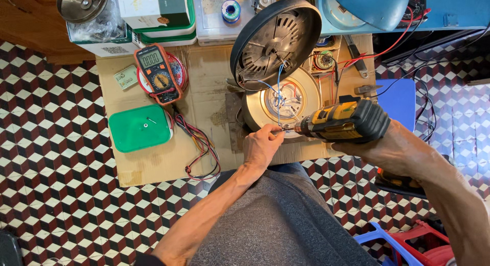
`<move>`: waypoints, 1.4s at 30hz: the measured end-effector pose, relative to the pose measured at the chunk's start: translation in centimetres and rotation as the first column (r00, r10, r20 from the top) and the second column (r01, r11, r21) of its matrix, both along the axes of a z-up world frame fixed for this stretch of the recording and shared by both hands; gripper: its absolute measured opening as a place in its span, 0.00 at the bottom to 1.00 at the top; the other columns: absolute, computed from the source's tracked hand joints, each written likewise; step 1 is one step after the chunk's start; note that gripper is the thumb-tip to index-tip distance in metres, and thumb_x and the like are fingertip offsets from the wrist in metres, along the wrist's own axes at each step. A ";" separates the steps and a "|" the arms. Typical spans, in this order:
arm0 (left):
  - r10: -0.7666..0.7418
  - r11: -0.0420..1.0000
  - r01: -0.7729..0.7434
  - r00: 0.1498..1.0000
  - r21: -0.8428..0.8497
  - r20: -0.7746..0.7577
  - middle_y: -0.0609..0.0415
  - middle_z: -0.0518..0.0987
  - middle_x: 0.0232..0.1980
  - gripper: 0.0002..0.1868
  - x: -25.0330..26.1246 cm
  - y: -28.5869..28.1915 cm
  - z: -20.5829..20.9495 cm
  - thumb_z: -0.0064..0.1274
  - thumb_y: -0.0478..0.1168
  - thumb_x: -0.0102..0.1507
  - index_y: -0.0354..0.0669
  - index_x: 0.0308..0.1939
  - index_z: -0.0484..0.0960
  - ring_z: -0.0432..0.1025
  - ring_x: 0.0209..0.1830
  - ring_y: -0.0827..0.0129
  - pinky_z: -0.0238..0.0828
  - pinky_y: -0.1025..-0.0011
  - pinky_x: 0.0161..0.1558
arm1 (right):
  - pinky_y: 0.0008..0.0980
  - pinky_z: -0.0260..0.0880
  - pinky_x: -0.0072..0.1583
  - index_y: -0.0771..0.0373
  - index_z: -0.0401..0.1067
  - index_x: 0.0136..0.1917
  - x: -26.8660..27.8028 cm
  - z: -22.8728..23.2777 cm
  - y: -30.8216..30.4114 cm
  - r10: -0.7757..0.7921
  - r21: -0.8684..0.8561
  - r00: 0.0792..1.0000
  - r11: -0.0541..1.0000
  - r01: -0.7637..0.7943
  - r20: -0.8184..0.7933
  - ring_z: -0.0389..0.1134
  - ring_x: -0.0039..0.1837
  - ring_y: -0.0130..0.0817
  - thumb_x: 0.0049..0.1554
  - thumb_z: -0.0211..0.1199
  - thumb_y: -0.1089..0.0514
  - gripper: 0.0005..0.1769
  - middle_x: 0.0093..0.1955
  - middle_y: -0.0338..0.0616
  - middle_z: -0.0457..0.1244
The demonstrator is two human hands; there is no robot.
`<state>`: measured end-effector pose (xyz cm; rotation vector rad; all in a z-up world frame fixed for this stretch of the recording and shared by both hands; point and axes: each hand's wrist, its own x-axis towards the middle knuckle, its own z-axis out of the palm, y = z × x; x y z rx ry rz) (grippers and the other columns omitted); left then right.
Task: The person tests a ceiling fan motor with a multimeter, then uses a cordless drill to remove a screw. They replace a small cylindrical component and retest the motor with the multimeter.
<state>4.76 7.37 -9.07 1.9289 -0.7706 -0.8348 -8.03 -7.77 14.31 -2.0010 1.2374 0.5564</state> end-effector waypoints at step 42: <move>0.524 0.851 -0.444 0.733 -0.279 0.434 0.51 0.84 0.37 0.08 -1.5 4.1 3.8 0.63 0.42 0.62 0.43 0.40 0.85 0.79 0.35 0.61 0.74 0.66 0.36 | 0.35 0.72 0.34 0.62 0.71 0.62 -6.2 -3.9 -7.5 0.048 0.139 0.860 0.981 -0.137 0.507 0.69 0.35 0.32 0.48 0.77 0.62 0.29 0.42 0.45 0.70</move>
